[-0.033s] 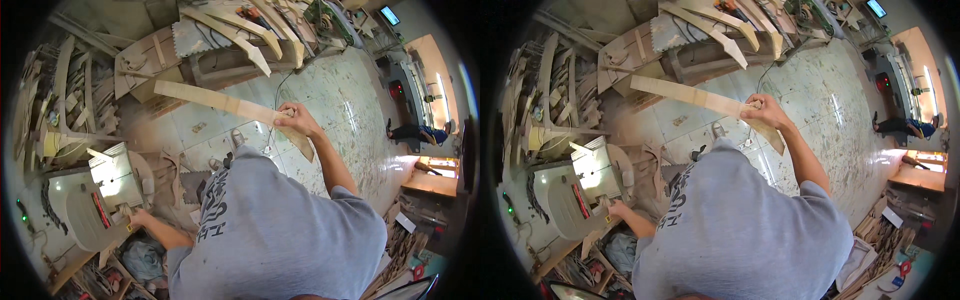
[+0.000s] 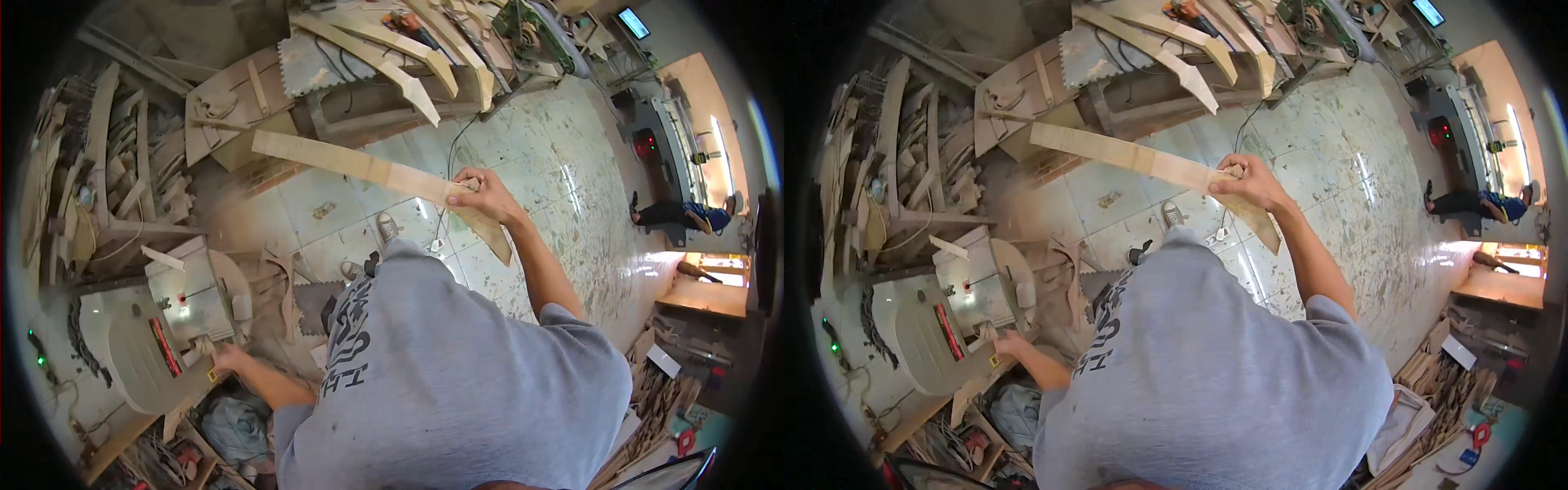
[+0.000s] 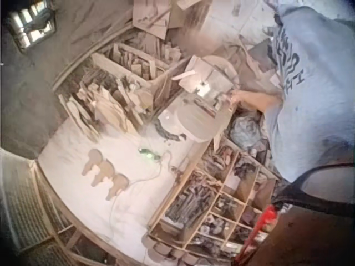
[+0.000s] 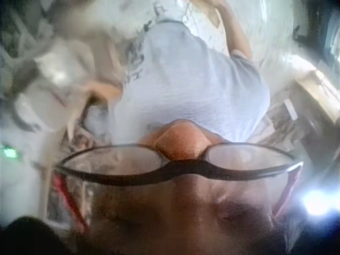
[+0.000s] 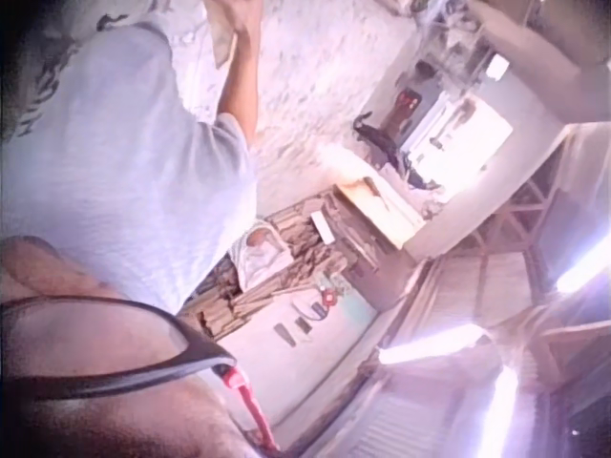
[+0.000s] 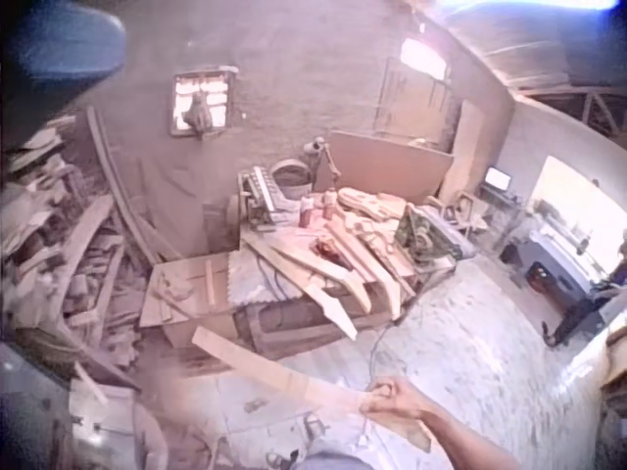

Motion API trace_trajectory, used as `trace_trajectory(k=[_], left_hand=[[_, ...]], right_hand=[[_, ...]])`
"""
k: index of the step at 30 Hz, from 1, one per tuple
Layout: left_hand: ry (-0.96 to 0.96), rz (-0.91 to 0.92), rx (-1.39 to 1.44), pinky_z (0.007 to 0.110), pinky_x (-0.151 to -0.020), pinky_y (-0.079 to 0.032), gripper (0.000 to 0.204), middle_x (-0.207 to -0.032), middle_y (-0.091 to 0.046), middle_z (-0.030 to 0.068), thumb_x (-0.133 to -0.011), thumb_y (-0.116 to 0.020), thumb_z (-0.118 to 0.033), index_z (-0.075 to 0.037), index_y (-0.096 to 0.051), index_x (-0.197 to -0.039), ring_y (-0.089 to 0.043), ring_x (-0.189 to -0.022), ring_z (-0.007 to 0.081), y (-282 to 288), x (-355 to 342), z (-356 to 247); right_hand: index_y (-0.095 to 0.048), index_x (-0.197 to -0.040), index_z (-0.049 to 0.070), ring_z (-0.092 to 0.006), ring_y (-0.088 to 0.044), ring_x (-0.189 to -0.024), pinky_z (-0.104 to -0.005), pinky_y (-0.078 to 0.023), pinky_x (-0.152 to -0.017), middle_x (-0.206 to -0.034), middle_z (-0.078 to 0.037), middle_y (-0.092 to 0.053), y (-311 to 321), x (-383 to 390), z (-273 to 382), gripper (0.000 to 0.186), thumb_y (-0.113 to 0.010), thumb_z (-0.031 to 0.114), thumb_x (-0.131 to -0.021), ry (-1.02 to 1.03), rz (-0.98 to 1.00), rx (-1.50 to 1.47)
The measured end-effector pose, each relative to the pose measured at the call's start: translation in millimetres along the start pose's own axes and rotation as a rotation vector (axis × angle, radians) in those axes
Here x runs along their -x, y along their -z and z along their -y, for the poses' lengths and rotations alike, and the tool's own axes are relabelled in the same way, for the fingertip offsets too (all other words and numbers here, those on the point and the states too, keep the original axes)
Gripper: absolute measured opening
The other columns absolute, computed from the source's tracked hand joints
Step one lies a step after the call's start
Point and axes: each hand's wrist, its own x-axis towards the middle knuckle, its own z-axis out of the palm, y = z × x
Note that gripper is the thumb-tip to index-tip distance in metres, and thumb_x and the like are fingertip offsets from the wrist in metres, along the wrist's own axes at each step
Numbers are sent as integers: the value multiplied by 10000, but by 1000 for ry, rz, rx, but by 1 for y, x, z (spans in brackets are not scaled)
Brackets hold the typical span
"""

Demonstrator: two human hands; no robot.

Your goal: The person uses a band saw to cut a curved profile into a piece of wood, feeding the material through the blade and then picking up the cutout piece.

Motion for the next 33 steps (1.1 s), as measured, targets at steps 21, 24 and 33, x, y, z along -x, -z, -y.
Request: trace_trajectory(k=[21,24,33], left_hand=[[209,1125,402,402,-1047,-479,661,-1436,-579,271,-919,-687,-227,66,-485,-1475,-605,-1263,359,-24,77,-326],[-95,1199,746,420,-1131,-418,722,-1555,-474,241,-860,-746,-150,40,-469,-1499,-518,-1384,368,35,68,-466],[-1209,819,951,506,-1240,-264,1018,-1668,-280,223,-747,-844,-143,-96,-317,-1617,-261,-1542,411,156,28,-735]], right_hand=[[-694,-983,37,-132,-618,-848,-301,-492,-784,-890,-40,-688,82,-4,-39,368,-886,253,-755,30,-273,23],[-706,-985,32,-142,-632,-838,-310,-500,-786,-881,-53,-703,111,2,-48,383,-873,285,-752,-26,-299,65],[-702,-962,41,-116,-584,-761,-292,-462,-682,-816,-24,-675,169,-25,-68,363,-870,283,-750,82,-264,-83]])
